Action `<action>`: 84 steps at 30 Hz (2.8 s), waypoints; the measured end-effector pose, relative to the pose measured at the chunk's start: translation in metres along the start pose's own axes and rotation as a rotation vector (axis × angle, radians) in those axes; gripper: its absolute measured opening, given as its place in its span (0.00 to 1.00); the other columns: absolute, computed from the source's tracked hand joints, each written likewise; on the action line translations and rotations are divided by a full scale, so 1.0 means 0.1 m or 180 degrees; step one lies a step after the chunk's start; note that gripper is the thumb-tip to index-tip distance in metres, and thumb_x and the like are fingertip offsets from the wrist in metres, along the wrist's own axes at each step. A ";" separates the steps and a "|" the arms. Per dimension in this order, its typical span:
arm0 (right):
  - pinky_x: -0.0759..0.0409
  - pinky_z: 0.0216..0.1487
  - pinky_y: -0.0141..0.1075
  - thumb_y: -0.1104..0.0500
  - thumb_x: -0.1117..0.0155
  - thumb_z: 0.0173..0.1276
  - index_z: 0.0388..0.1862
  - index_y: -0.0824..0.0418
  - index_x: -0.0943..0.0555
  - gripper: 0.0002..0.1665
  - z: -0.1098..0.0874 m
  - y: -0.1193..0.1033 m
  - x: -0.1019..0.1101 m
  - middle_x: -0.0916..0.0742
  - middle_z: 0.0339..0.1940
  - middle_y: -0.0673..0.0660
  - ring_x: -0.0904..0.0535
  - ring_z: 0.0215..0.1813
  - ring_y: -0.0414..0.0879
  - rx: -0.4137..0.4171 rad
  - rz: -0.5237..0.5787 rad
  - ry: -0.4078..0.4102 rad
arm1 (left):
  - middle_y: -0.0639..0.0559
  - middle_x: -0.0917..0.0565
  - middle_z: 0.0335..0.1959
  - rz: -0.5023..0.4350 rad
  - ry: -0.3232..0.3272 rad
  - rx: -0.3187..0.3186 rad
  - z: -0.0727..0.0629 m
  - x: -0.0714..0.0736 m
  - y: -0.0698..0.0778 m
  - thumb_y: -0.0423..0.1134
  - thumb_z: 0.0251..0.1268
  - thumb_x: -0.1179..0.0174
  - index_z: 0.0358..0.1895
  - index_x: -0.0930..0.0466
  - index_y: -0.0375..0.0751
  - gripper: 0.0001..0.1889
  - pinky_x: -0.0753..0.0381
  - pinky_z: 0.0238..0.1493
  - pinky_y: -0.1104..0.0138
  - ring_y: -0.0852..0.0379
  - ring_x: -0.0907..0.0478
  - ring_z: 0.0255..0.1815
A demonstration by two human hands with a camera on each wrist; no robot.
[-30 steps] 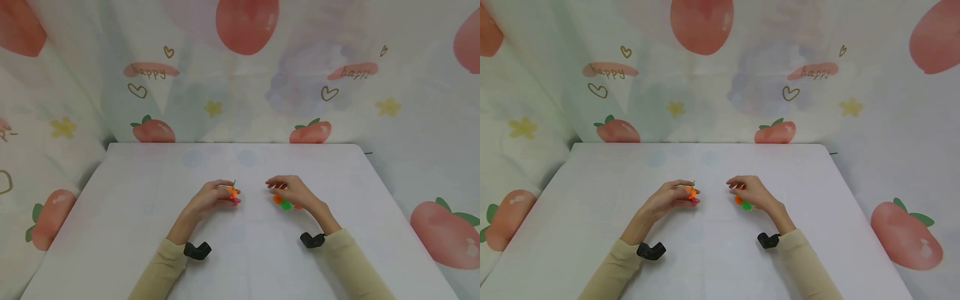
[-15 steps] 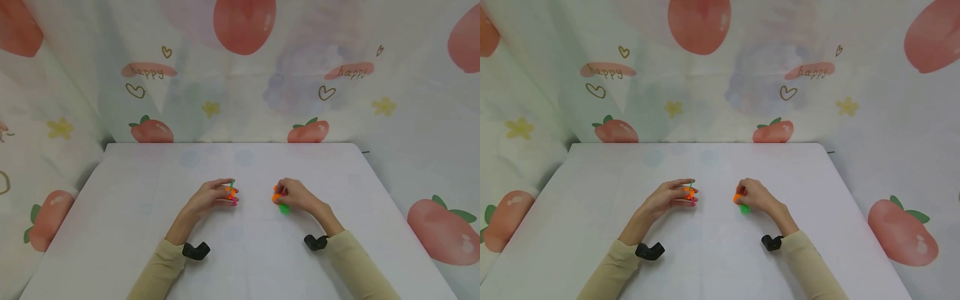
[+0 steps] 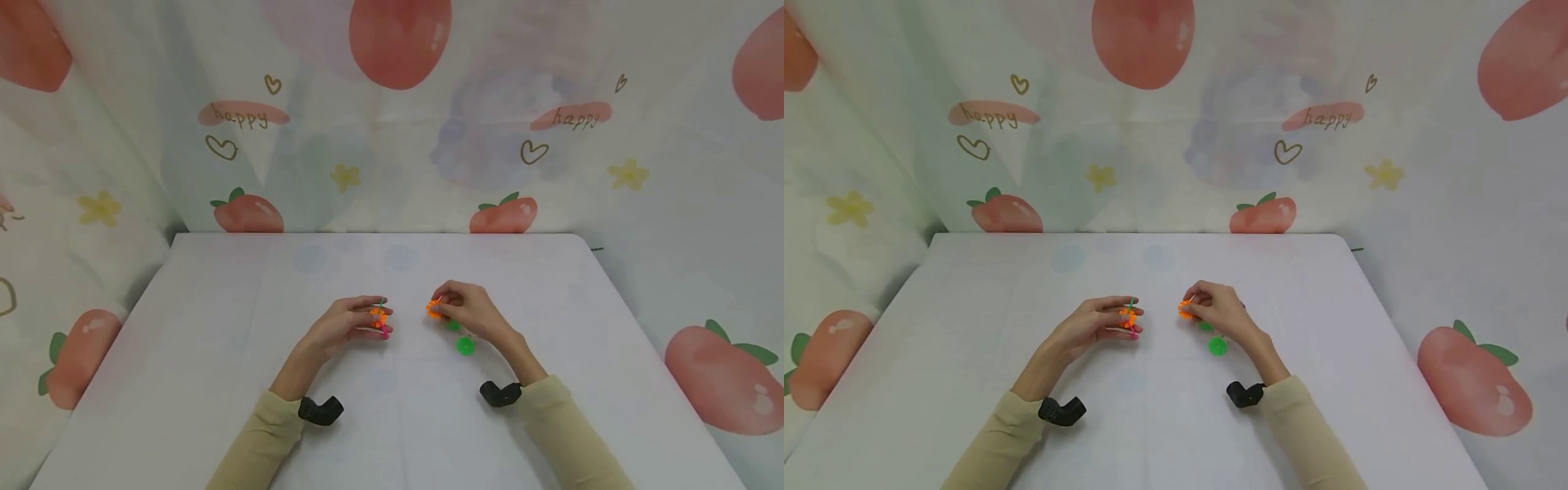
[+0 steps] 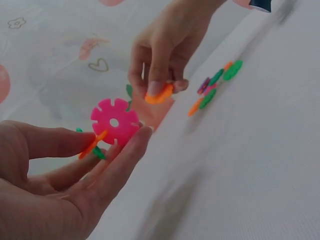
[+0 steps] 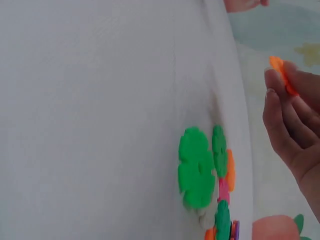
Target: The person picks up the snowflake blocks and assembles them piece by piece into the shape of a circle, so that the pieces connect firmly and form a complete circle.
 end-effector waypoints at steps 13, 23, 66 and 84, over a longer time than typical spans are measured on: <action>0.14 0.50 0.56 0.64 0.36 0.75 0.54 0.68 0.16 0.13 0.26 -0.30 -0.27 0.10 0.42 0.62 0.15 0.40 0.63 -0.0029 0.0540 -0.0079 | 0.26 0.23 0.65 0.0030 -0.0066 -0.0004 0.00 0.01 0.01 0.30 0.76 0.47 0.73 0.34 0.24 0.26 0.13 0.55 0.55 0.54 0.11 0.45; 0.15 0.47 0.56 0.61 0.35 0.75 0.52 0.66 0.16 0.12 0.38 -0.44 -0.42 0.11 0.37 0.61 0.16 0.34 0.55 0.0019 0.0487 -0.0148 | 0.31 0.14 0.50 0.0164 0.0021 0.0048 0.01 0.01 -0.01 0.30 0.74 0.45 0.70 0.30 0.24 0.25 0.13 0.55 0.55 0.50 0.10 0.43; 0.14 0.41 0.48 0.57 0.30 0.72 0.46 0.67 0.16 0.13 0.45 -0.38 -0.57 0.10 0.31 0.64 0.16 0.34 0.63 -0.0144 0.0696 -0.0296 | 0.40 0.11 0.50 0.0724 0.0068 0.0108 0.03 0.03 -0.03 0.37 0.72 0.40 0.68 0.25 0.32 0.25 0.16 0.54 0.63 0.57 0.13 0.41; 0.17 0.39 0.33 0.55 0.34 0.76 0.51 0.64 0.13 0.14 0.12 -0.09 -0.32 0.09 0.39 0.59 0.16 0.37 0.51 0.0076 -0.0034 -0.0226 | 0.42 0.10 0.46 0.0380 0.0416 0.0165 0.04 0.11 -0.14 0.40 0.75 0.39 0.52 0.16 0.30 0.15 0.13 0.47 0.65 0.55 0.12 0.41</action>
Point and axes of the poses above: each hand's wrist, its own z-axis towards the middle knuckle, its own x-axis out of the back of the hand, y = z × x, the point moved 5 cm from there along z, towards the middle knuckle
